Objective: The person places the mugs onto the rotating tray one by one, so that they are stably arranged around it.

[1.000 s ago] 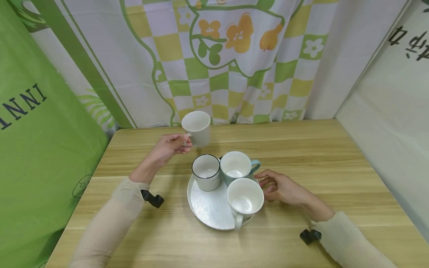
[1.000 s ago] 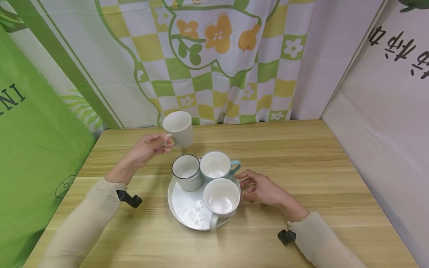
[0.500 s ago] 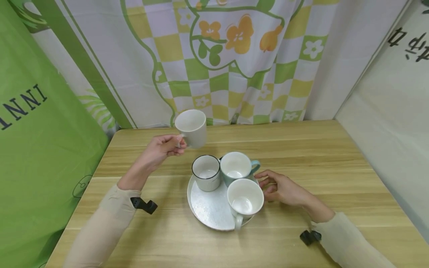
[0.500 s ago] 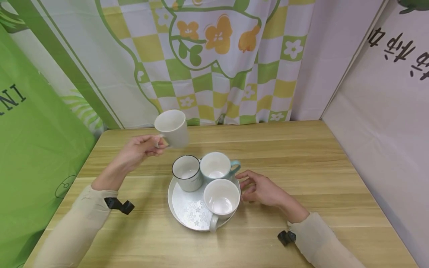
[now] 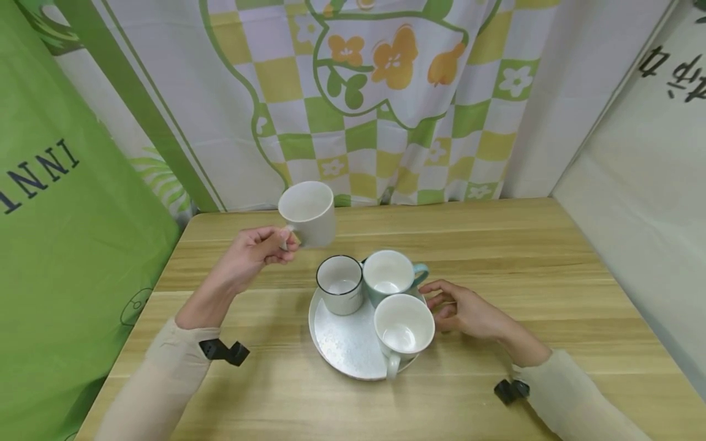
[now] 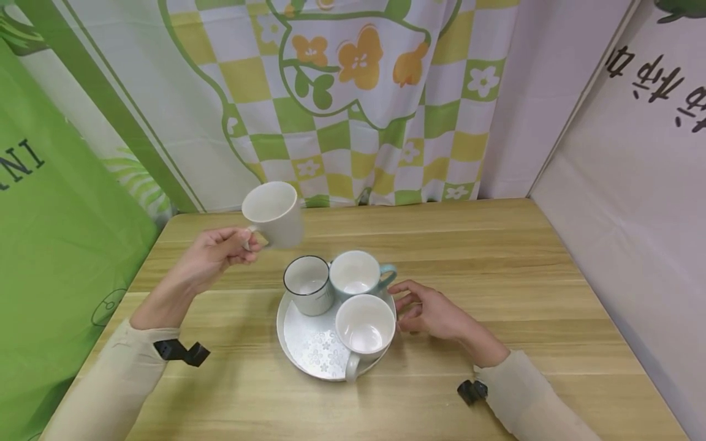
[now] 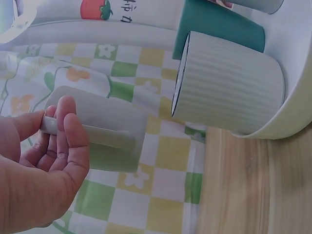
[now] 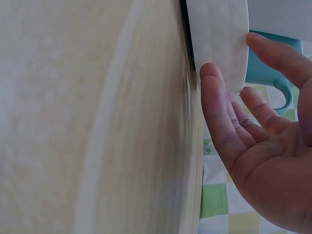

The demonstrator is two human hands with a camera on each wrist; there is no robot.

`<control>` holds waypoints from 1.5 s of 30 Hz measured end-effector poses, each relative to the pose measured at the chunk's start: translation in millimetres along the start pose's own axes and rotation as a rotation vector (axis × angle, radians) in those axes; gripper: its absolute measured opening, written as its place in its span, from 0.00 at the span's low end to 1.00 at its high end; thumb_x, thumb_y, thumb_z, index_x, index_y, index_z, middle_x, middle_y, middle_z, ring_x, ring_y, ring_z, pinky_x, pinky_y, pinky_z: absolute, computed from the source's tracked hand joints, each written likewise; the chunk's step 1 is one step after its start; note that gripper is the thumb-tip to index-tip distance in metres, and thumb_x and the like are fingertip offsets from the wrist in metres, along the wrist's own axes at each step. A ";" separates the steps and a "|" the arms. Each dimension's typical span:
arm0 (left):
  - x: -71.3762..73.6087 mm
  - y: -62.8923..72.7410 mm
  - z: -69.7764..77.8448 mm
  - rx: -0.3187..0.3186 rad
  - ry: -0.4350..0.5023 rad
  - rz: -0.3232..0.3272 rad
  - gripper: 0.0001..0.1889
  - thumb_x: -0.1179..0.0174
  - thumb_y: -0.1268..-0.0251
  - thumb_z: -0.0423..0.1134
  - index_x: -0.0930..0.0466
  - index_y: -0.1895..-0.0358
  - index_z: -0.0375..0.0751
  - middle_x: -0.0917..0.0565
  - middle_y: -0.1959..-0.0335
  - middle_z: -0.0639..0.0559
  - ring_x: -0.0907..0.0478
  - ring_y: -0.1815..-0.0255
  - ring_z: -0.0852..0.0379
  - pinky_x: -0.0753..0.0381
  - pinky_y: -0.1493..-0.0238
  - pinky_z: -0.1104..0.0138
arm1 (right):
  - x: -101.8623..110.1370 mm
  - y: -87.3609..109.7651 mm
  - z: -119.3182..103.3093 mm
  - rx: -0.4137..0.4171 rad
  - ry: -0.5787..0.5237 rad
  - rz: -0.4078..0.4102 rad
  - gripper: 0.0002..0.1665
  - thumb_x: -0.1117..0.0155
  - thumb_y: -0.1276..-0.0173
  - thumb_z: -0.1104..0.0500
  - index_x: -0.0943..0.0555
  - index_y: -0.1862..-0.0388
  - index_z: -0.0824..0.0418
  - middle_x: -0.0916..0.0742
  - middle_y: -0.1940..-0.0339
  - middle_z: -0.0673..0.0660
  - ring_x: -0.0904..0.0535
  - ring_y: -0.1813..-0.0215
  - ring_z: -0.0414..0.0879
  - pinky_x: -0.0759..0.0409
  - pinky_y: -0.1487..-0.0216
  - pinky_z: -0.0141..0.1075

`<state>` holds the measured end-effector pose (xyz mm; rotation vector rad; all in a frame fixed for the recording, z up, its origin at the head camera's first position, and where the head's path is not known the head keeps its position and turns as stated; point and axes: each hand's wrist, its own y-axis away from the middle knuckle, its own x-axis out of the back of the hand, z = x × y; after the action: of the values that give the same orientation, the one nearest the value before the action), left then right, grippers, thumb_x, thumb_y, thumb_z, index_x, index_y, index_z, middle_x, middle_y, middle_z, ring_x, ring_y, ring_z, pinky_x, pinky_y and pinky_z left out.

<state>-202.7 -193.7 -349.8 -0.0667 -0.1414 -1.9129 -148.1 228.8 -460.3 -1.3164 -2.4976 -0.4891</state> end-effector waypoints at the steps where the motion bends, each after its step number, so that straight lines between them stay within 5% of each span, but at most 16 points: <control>1: 0.0 1.5 0.3 0.000 -0.003 -0.001 0.11 0.49 0.21 0.39 0.20 0.57 0.35 0.14 0.64 0.56 0.15 0.63 0.60 0.15 0.53 0.68 | -0.1 -0.1 0.1 0.000 -0.001 0.000 0.38 0.28 0.37 0.63 0.32 0.30 0.63 0.18 0.43 0.70 0.17 0.53 0.52 0.14 0.60 0.35; 28: -13.8 58.7 9.8 -0.134 -0.019 -0.094 0.10 0.47 0.23 0.34 0.17 0.62 0.42 0.14 0.65 0.56 0.15 0.67 0.61 0.14 0.58 0.67 | -0.5 -0.1 -1.0 0.009 -0.009 -0.003 0.39 0.27 0.37 0.63 0.33 0.30 0.64 0.18 0.43 0.70 0.16 0.53 0.52 0.15 0.57 0.34; 39: -29.9 75.7 6.2 -0.155 -0.073 -0.165 0.13 0.47 0.24 0.33 0.21 0.57 0.21 0.14 0.66 0.56 0.15 0.68 0.60 0.14 0.57 0.65 | -0.3 -0.1 1.5 0.007 -0.011 -0.010 0.39 0.27 0.37 0.63 0.33 0.30 0.63 0.18 0.43 0.70 0.16 0.53 0.52 0.15 0.56 0.34; 45: -34.2 83.0 2.1 -0.141 -0.078 -0.203 0.12 0.47 0.24 0.33 0.20 0.59 0.24 0.13 0.65 0.56 0.15 0.68 0.59 0.14 0.58 0.64 | -0.3 -0.1 1.5 0.009 -0.010 -0.009 0.39 0.27 0.37 0.62 0.33 0.30 0.63 0.18 0.43 0.70 0.16 0.54 0.52 0.15 0.56 0.34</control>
<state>-113.1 -189.2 -346.3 -0.2291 -0.0671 -2.1225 -148.2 229.2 -461.8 -1.3075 -2.5125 -0.4733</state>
